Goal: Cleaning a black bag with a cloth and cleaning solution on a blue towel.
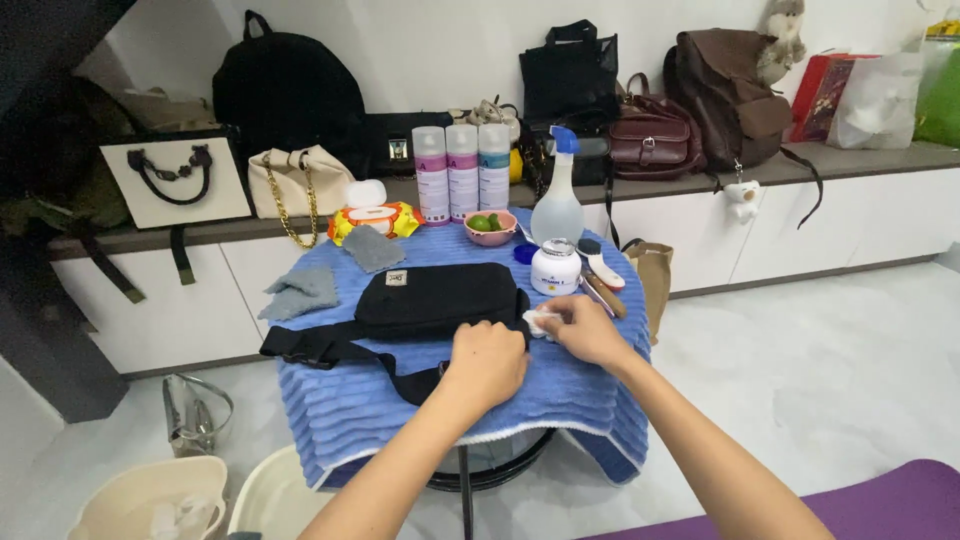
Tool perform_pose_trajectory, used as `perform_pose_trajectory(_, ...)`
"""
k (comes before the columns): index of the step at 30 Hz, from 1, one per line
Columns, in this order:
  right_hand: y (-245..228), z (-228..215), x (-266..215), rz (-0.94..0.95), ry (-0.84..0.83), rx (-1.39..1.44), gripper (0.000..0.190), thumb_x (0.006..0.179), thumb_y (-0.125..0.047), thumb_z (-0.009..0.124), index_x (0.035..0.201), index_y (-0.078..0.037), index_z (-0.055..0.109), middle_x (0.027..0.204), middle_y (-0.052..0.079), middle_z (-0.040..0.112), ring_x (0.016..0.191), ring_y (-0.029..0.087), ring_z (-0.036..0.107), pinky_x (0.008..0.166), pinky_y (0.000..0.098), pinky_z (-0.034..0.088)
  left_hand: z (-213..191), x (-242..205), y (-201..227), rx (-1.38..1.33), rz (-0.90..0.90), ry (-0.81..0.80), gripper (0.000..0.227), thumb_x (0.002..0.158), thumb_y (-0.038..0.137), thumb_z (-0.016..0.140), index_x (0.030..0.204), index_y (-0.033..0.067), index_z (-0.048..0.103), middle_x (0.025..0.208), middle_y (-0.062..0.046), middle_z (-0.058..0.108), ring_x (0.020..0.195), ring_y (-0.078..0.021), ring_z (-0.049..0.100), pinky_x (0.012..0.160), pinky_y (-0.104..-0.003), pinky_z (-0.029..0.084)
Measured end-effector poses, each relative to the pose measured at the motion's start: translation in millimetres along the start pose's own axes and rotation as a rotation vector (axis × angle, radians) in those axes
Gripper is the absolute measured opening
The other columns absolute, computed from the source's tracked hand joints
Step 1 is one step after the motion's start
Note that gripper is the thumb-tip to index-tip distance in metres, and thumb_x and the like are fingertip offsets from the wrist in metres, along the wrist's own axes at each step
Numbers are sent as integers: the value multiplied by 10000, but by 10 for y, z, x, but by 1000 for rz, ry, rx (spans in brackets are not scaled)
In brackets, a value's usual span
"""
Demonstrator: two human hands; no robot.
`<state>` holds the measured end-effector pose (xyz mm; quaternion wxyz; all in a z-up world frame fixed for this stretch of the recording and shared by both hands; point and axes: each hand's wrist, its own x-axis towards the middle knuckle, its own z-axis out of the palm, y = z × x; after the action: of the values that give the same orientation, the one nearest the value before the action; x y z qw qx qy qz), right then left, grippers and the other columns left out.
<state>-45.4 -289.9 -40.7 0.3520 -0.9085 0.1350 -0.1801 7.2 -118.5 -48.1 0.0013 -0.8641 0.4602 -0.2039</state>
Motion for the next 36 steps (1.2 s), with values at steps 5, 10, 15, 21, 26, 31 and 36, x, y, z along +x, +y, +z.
perform_pose_trajectory(5, 32, -95, -147, 1, 201, 327, 269, 887, -149, 748, 1153, -131, 788, 1049, 179, 786, 1026, 292, 725, 897, 384, 575, 147, 85, -308, -658, -259, 47, 305, 933, 219, 515, 846, 29, 739, 768, -168, 715, 814, -355, 725, 709, -445, 581)
perform_pose_trajectory(10, -263, 20, -218, -188, 465, 386, 269, 864, -187, 840, 1109, -98, 771, 1044, 183, 772, 1023, 282, 735, 883, 361, 583, -216, -100, -399, -1594, -710, -142, 246, 1003, 217, 482, 977, 49, 660, 588, -42, 556, 416, -180, 614, 385, -296, 543)
perform_pose_trajectory(15, -465, 326, -129, -612, 26, 110, 95, 921, -82, 703, 977, -113, 774, 956, 89, 768, 958, 290, 741, 834, 391, 606, -153, -288, -513, -1986, -741, -493, 177, 1035, 214, 500, 926, 78, 534, 596, 105, 271, 415, -15, 348, 420, -183, 444)
perform_pose_trajectory(21, -637, -125, -401, -604, -203, 59, 146, 853, 7, 704, 924, -67, 809, 953, 118, 783, 911, 295, 737, 837, 432, 572, -235, -366, -571, -1320, -446, -443, 313, 1007, 192, 550, 1103, -41, 735, 725, -134, 637, 550, -125, 598, 389, -224, 513)
perform_pose_trajectory(26, -154, -102, -369, -565, -110, 64, 150, 826, 0, 740, 920, -91, 814, 931, 127, 774, 932, 323, 721, 875, 441, 550, -651, -515, -670, -881, -291, -319, 305, 973, 204, 568, 1030, 6, 793, 790, -208, 746, 683, -264, 702, 558, -348, 601)
perform_pose_trajectory(31, -91, -164, -403, -545, -94, 6, 221, 775, 27, 745, 886, -140, 837, 936, 69, 798, 986, 296, 711, 934, 431, 528, -978, -555, -736, -417, -223, -28, 237, 904, 350, 664, 1020, 167, 761, 912, -73, 769, 912, -339, 740, 769, -496, 610)
perform_pose_trajectory(36, -140, -229, -198, -360, 87, 246, 181, 891, 23, 676, 959, -77, 811, 915, 100, 798, 890, 227, 741, 841, 357, 578, -927, -325, -646, -435, 16, -103, 913, 775, 586, 762, 1542, 226, 422, 1663, -206, 286, 1538, -458, 193, 1137, -811, 89)
